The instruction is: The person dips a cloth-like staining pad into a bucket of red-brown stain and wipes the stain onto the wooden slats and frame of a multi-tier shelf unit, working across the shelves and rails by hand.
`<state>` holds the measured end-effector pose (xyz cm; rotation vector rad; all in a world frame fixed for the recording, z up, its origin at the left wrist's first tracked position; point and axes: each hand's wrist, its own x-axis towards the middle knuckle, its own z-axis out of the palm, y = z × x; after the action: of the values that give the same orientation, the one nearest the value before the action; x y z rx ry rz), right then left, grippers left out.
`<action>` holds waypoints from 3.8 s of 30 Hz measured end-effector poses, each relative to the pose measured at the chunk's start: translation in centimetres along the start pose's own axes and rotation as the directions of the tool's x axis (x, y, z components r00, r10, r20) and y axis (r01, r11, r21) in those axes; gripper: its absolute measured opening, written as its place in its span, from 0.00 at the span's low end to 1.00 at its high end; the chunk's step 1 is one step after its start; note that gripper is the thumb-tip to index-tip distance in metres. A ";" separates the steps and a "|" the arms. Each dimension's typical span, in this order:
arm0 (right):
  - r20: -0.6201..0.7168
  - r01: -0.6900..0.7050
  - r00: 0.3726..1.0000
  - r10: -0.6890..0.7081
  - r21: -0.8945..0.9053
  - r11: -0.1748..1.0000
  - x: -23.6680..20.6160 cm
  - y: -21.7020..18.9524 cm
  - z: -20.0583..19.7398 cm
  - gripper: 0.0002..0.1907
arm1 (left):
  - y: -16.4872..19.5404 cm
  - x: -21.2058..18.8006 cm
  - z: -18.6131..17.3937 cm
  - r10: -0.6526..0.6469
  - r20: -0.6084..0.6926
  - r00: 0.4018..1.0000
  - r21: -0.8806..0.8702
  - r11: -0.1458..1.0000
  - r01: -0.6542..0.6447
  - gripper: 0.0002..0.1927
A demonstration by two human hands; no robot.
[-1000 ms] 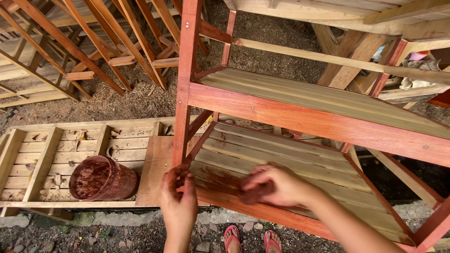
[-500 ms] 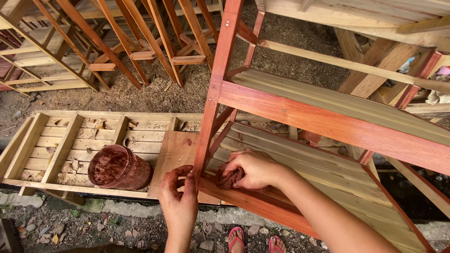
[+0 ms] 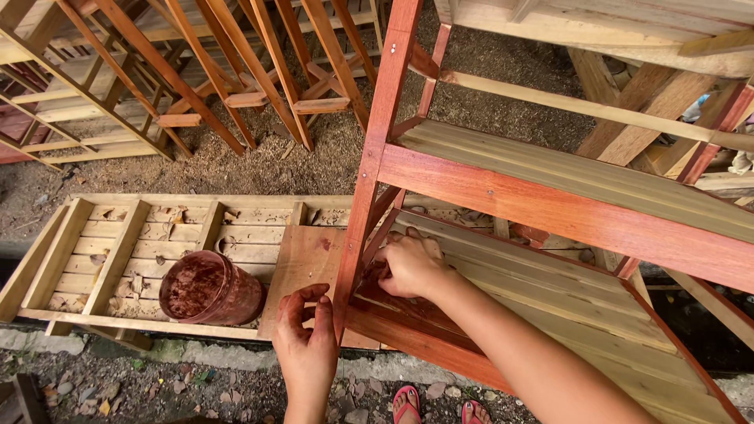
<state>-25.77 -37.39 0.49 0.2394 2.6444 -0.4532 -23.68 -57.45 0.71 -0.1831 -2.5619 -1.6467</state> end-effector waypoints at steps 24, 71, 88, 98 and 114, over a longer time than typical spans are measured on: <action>-0.020 -0.070 0.997 0.077 0.220 0.973 2.2 -0.8 0.9 0.29 | 0.8 -0.1 0.8 0.016 0.074 0.997 -0.050 0.999 -0.012 0.08; -0.092 -0.102 0.988 0.123 0.203 0.974 -10.9 13.9 7.3 0.22 | 0.3 -2.3 5.7 0.008 0.226 0.974 -0.130 0.991 0.022 0.07; 0.077 -0.088 0.993 0.085 0.034 0.996 -9.9 8.4 2.3 0.27 | 0.9 -0.9 4.1 0.095 0.179 0.979 -0.099 0.992 -0.078 0.07; -0.277 0.273 0.939 -0.205 0.236 0.933 -1.5 2.1 4.1 0.21 | 0.5 -1.4 3.8 0.217 0.185 0.959 -0.146 0.971 -0.191 0.07; 0.031 -0.466 0.871 0.489 0.366 0.806 -27.8 24.4 10.0 0.24 | 6.5 -6.5 14.0 0.287 0.485 0.826 -0.288 0.944 -0.159 0.09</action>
<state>8.66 -20.78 -2.15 1.0290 2.4093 -0.7615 -16.47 -42.33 -0.13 -1.0499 -2.5243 -2.0176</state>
